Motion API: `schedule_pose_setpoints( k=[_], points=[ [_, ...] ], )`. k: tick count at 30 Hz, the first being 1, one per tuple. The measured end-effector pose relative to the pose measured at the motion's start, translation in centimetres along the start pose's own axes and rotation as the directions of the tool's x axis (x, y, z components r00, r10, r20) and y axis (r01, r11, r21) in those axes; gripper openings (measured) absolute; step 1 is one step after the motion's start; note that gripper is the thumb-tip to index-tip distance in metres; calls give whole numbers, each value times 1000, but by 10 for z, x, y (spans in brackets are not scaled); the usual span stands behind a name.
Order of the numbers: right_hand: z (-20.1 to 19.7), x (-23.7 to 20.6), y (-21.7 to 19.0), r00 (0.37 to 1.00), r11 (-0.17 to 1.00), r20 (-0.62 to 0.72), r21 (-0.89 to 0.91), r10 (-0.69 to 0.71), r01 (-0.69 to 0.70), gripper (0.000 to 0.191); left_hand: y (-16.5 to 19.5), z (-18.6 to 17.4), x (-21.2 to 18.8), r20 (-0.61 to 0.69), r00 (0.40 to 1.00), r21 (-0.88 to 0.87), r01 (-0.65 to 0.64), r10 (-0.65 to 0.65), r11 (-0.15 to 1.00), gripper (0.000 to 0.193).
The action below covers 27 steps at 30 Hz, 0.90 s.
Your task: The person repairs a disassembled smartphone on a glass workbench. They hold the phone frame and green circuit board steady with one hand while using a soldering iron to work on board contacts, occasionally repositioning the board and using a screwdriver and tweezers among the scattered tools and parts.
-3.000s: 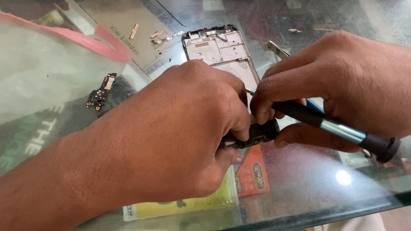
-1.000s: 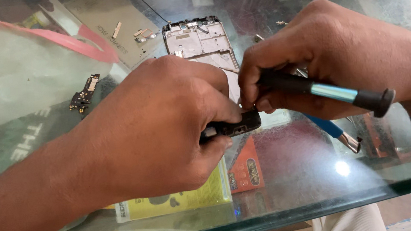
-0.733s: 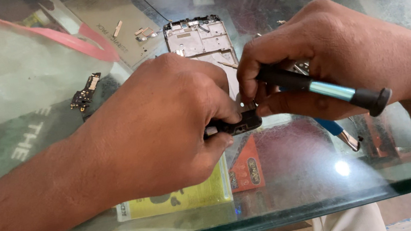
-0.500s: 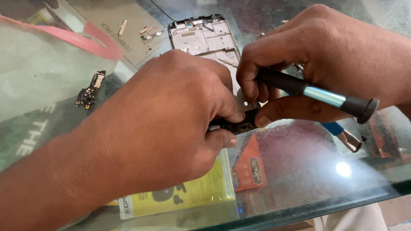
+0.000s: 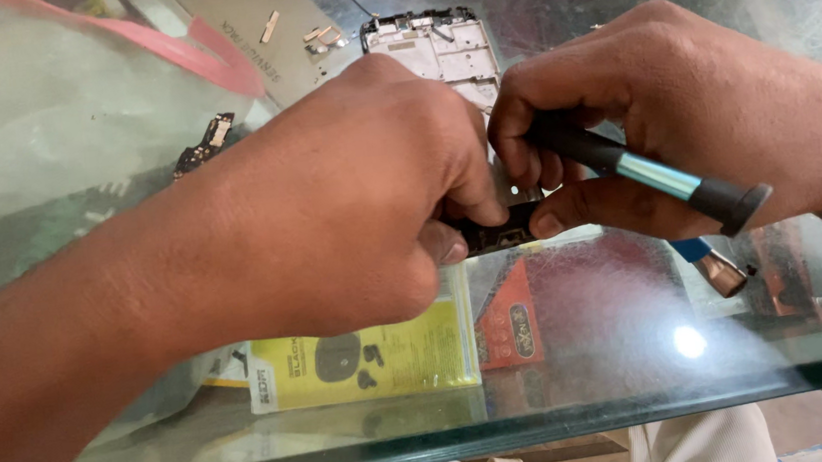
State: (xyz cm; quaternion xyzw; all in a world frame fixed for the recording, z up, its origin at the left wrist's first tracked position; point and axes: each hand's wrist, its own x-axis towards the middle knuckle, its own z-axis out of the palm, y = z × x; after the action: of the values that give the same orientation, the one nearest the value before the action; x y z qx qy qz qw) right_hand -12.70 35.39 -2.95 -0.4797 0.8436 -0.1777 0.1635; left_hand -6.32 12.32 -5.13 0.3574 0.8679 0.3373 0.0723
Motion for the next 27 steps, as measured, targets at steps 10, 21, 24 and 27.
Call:
schedule_pose_setpoints(
  k=[10,21,24,27],
  points=[
    [0,4,-7,997,996,5,-59,72,-71,29,3,-15,0,112,994,-19,-4,6,1000,27],
    [-2,0,7,996,984,18,-153,-88,90,29,-2,-1,-2,-72,984,88,-158,165,983,20],
    [-4,-2,6,996,983,-8,-161,-94,91,25,-2,-2,-2,-82,974,149,-197,211,969,20],
    [-4,-3,3,995,989,-28,-119,-95,91,19,-3,-3,-2,21,997,156,-74,72,985,22]
  ],
)
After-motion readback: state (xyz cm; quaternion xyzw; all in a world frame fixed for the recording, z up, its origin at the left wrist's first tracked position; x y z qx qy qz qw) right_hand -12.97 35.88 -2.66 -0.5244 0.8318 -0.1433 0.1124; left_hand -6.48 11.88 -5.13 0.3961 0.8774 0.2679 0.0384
